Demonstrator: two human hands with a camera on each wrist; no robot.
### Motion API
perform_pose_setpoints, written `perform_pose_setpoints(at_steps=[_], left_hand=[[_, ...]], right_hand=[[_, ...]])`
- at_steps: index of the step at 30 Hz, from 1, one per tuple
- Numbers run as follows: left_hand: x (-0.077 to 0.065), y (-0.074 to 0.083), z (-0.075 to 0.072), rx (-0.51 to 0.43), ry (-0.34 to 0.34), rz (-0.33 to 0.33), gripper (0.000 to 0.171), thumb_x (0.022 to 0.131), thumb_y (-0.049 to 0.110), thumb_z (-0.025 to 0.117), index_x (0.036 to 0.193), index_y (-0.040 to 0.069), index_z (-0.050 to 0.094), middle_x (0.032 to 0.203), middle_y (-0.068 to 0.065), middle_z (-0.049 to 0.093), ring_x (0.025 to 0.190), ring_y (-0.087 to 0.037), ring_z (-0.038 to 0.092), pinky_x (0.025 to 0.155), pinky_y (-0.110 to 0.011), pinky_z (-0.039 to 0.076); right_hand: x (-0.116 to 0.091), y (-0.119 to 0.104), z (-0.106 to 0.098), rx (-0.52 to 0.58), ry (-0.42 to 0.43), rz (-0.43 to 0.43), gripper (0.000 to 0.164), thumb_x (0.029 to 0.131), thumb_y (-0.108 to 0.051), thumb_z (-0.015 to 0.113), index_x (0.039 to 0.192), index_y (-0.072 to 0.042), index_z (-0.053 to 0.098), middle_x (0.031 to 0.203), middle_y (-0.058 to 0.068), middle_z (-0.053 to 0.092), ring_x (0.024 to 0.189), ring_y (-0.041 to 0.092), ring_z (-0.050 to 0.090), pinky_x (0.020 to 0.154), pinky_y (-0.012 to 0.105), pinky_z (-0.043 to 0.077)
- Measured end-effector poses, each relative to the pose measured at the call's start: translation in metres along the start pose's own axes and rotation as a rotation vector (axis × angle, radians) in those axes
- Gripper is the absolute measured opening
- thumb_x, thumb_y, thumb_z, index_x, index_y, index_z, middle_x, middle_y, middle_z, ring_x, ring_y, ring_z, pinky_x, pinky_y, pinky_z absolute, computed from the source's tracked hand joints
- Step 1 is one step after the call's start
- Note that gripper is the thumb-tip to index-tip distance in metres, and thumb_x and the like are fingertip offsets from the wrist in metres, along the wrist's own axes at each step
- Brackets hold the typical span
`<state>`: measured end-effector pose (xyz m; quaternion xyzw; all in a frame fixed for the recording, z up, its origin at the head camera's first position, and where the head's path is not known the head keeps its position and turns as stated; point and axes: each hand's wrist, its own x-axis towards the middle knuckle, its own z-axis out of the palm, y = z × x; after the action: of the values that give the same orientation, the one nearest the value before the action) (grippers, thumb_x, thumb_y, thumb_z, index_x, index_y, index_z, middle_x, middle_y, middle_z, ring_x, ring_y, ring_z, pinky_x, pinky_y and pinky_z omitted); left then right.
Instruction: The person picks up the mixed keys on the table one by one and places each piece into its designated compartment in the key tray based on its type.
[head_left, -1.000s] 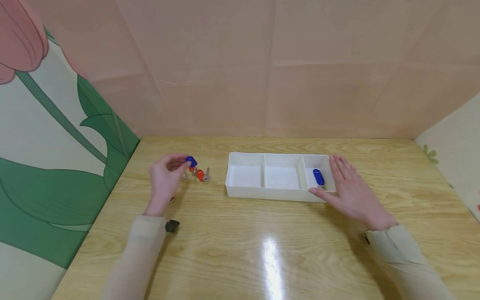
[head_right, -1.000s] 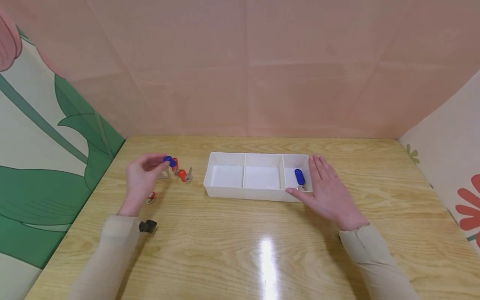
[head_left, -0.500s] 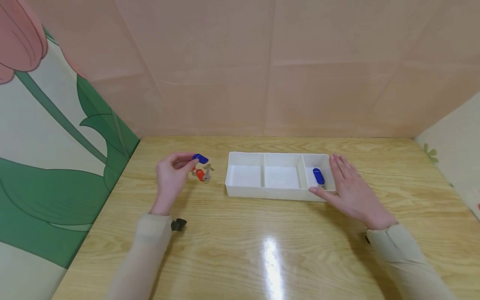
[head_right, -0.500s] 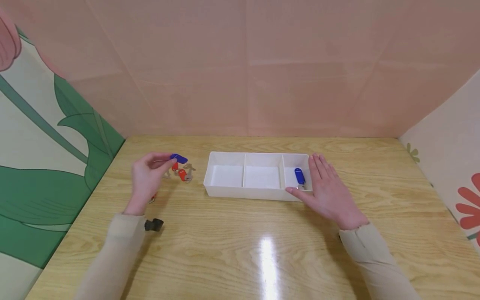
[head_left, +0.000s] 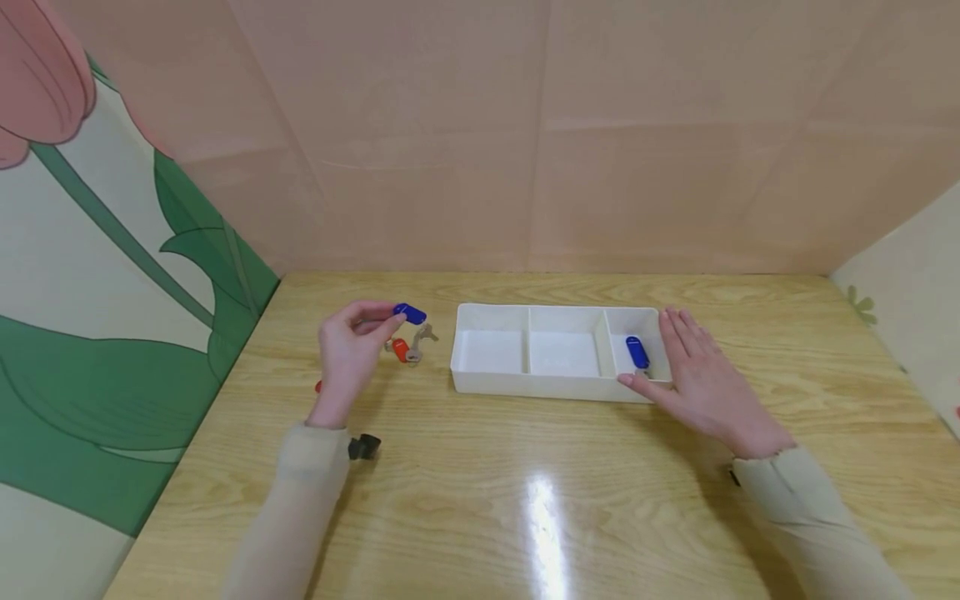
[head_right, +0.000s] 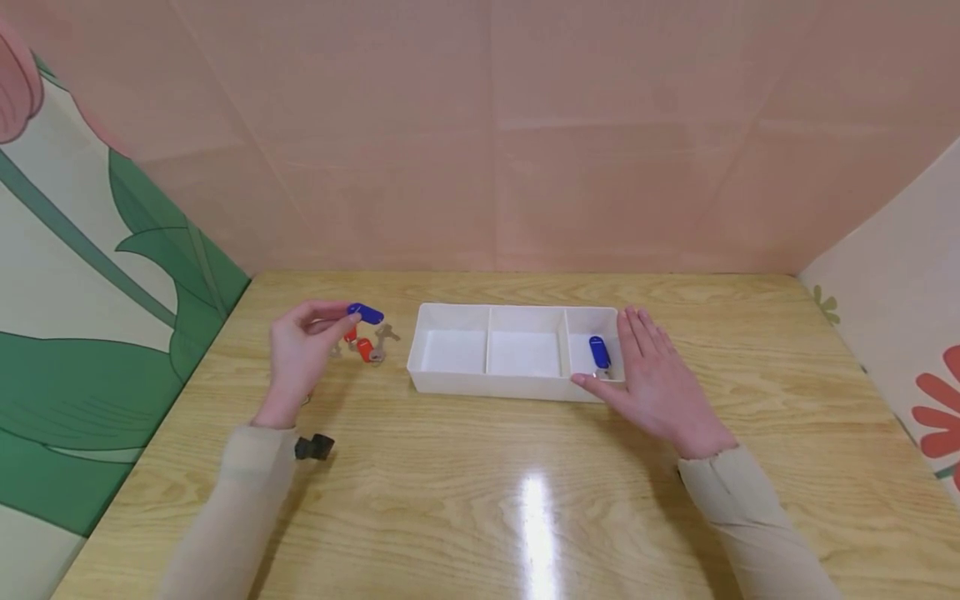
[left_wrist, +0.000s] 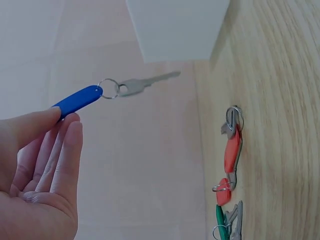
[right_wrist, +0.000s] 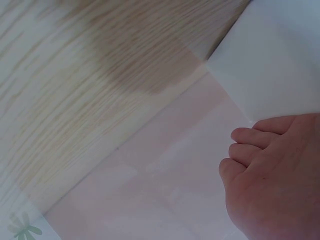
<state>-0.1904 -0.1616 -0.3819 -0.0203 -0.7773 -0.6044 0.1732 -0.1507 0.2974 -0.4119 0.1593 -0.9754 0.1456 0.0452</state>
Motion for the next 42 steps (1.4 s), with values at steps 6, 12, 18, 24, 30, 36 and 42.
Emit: perform_pose_setpoints(at_steps=[6,12,18,24,30,36,42], left_hand=[[-0.002,0.004,0.002,-0.032,-0.003,0.020,0.017,0.087,0.006,0.082,0.102,0.001,0.075,0.100,-0.010,0.074,0.087,-0.022,0.073,0.076,-0.028,0.060],[-0.004,0.009,0.005,-0.029,-0.010,0.022,0.017,0.088,0.006,0.082,0.102,0.001,0.075,0.102,-0.009,0.073,0.088,-0.022,0.073,0.075,-0.028,0.060],[-0.005,0.012,0.007,-0.025,-0.012,0.028,0.017,0.088,0.008,0.082,0.102,0.002,0.075,0.101,-0.009,0.073,0.088,-0.022,0.073,0.075,-0.028,0.060],[-0.006,0.016,0.009,-0.053,-0.014,0.038,0.017,0.086,0.007,0.083,0.101,0.001,0.075,0.100,-0.009,0.074,0.087,-0.022,0.073,0.074,-0.028,0.060],[-0.008,0.020,0.012,-0.078,-0.016,0.043,0.018,0.086,0.008,0.084,0.100,0.001,0.076,0.099,-0.010,0.074,0.086,-0.021,0.073,0.075,-0.028,0.060],[-0.010,0.024,0.013,-0.094,-0.010,0.043,0.017,0.085,0.008,0.084,0.098,0.000,0.076,0.097,-0.011,0.074,0.085,-0.019,0.073,0.076,-0.027,0.060],[-0.011,0.029,0.014,-0.100,-0.021,0.070,0.017,0.086,0.008,0.084,0.099,0.000,0.076,0.097,-0.010,0.075,0.084,-0.019,0.073,0.074,-0.028,0.060]], right_hand=[[0.000,0.000,0.000,0.003,-0.006,0.005,0.108,0.095,-0.064,0.059,0.160,0.005,0.005,0.165,0.028,0.008,0.153,0.040,0.002,0.123,0.048,0.000],[-0.001,0.000,0.000,-0.003,-0.015,0.009,0.109,0.095,-0.064,0.058,0.160,0.004,0.004,0.166,0.027,0.006,0.153,0.039,0.000,0.122,0.049,0.000],[-0.001,0.000,0.000,-0.002,-0.015,0.009,0.109,0.095,-0.064,0.058,0.160,0.004,0.004,0.165,0.028,0.007,0.153,0.039,-0.001,0.122,0.049,0.000],[-0.001,0.000,0.000,0.001,-0.015,0.008,0.108,0.095,-0.064,0.059,0.160,0.004,0.004,0.165,0.028,0.007,0.153,0.038,-0.002,0.122,0.050,0.001],[-0.001,-0.001,0.000,0.000,-0.016,0.008,0.109,0.095,-0.064,0.059,0.160,0.004,0.003,0.165,0.028,0.007,0.153,0.039,-0.001,0.122,0.050,0.000],[-0.001,-0.001,0.000,0.001,-0.023,0.013,0.109,0.095,-0.064,0.058,0.160,0.003,0.003,0.166,0.026,0.004,0.153,0.038,-0.003,0.122,0.050,-0.001],[-0.001,-0.001,-0.001,0.009,-0.022,0.014,0.108,0.095,-0.064,0.058,0.160,0.003,0.002,0.166,0.026,0.004,0.153,0.038,-0.003,0.122,0.050,-0.001]])
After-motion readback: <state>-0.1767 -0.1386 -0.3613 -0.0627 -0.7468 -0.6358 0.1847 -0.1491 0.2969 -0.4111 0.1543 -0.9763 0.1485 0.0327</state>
